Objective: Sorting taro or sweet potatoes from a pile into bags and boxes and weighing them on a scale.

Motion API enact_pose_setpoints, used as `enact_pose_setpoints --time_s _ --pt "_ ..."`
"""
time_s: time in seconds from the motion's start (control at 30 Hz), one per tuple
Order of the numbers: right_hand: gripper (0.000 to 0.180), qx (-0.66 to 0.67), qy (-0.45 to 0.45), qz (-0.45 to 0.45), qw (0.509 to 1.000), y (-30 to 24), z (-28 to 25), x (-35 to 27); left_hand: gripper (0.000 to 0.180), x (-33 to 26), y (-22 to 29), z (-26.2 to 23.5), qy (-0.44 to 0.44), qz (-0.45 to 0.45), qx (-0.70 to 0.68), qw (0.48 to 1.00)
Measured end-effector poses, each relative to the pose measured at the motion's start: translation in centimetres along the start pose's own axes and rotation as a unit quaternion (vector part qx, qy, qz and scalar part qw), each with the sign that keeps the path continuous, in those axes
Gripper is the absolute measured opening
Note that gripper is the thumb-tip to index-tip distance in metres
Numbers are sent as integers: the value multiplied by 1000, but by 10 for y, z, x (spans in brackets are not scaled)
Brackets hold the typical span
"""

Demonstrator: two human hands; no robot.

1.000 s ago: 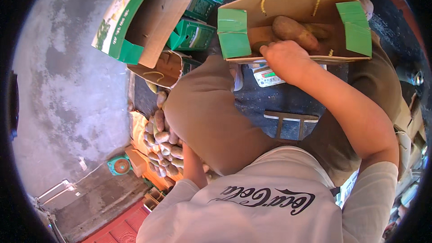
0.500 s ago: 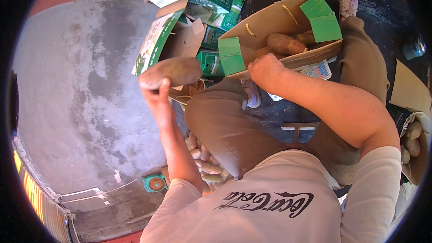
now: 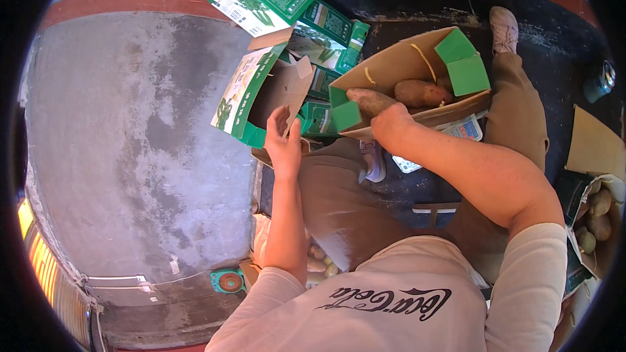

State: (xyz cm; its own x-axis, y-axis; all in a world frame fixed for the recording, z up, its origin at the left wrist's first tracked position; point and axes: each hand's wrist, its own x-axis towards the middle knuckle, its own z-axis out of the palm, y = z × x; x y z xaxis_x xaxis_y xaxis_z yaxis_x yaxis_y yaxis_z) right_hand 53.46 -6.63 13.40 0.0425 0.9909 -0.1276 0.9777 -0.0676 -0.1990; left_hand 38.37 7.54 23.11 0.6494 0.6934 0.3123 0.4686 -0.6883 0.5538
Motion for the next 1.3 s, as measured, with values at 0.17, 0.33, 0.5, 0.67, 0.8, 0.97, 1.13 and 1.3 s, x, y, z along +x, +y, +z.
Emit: enact_pose_setpoints --time_s 0.17,0.33,0.5,0.67,0.8,0.97,1.13,1.3 --pt "21 14 -21 -8 1000 -2 4 4 29 -20 -25 -23 97 -85 -168 977" --pt "23 -7 -10 -4 1000 -3 6 6 26 -23 -41 -36 138 -149 -239 950" --pt "22 -18 -11 -9 1000 -2 8 8 25 -28 -48 -39 151 -152 -255 943" --pt "20 -24 -26 -8 999 0 3 10 24 -29 -44 -42 177 -151 -267 935" --pt "19 -28 -36 -14 999 1 3 12 23 -34 -49 -49 227 -130 -321 910" --pt "18 -20 -22 -6 1000 2 6 11 19 -62 -76 -73 297 -94 -239 920" --pt "17 19 -4 -3 1000 5 12 12 18 -143 -168 -80 231 -160 56 958" --pt "23 64 -35 8 997 4 3 15 27 -286 -255 -48 41 -321 160 933"
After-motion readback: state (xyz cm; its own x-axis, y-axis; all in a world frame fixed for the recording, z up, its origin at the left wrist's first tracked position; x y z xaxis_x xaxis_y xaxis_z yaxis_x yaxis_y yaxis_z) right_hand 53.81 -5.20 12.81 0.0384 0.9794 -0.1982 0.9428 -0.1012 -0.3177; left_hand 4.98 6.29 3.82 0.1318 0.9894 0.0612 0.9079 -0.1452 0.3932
